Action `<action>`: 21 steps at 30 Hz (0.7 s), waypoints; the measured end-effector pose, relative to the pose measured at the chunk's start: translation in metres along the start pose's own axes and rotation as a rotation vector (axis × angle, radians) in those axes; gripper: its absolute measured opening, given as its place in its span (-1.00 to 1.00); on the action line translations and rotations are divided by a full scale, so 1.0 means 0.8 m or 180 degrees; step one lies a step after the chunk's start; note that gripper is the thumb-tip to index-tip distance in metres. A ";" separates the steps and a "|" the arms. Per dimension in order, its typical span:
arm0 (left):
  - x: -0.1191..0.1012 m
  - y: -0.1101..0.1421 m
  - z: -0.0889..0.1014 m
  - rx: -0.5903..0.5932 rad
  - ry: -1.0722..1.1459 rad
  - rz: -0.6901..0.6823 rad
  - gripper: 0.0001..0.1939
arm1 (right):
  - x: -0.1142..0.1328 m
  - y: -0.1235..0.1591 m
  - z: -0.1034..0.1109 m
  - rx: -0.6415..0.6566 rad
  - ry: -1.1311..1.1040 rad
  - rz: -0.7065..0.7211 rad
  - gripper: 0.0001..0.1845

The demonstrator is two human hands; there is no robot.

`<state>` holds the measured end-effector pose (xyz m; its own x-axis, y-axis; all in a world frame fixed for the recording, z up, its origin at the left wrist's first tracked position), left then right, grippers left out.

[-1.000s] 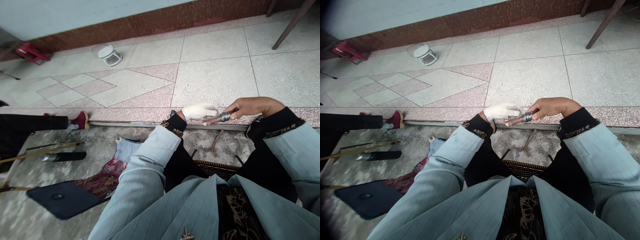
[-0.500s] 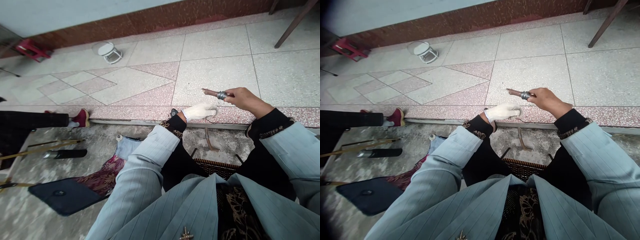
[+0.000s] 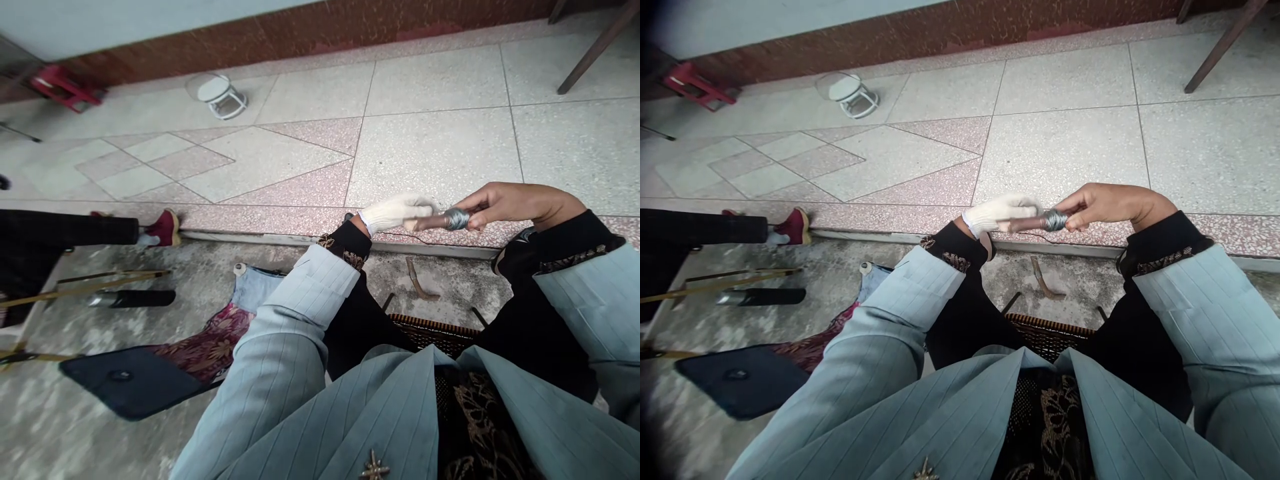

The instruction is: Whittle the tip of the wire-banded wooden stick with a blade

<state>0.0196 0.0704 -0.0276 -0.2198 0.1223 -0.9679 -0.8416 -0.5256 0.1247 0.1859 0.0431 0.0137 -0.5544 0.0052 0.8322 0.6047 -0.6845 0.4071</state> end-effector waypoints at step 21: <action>0.004 -0.010 -0.033 0.0575 -0.1735 -0.0123 -0.77 | -0.045 -0.023 -0.009 -0.0258 0.1693 -0.1125 -0.82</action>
<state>0.0383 0.0529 -0.0371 -0.3694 0.5802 -0.7259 -0.9145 -0.3658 0.1730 0.1907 0.0500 -0.0263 -0.9327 -0.1076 0.3442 0.3001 -0.7607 0.5756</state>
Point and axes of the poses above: each hand's wrist, its own y-axis away from the middle knuckle, its own z-axis out of the back of the hand, x = y × z, the point moved 8 cm from there along -y, towards the middle knuckle, and after that the axes turned 6 degrees about -z, right-handed, at the moved point
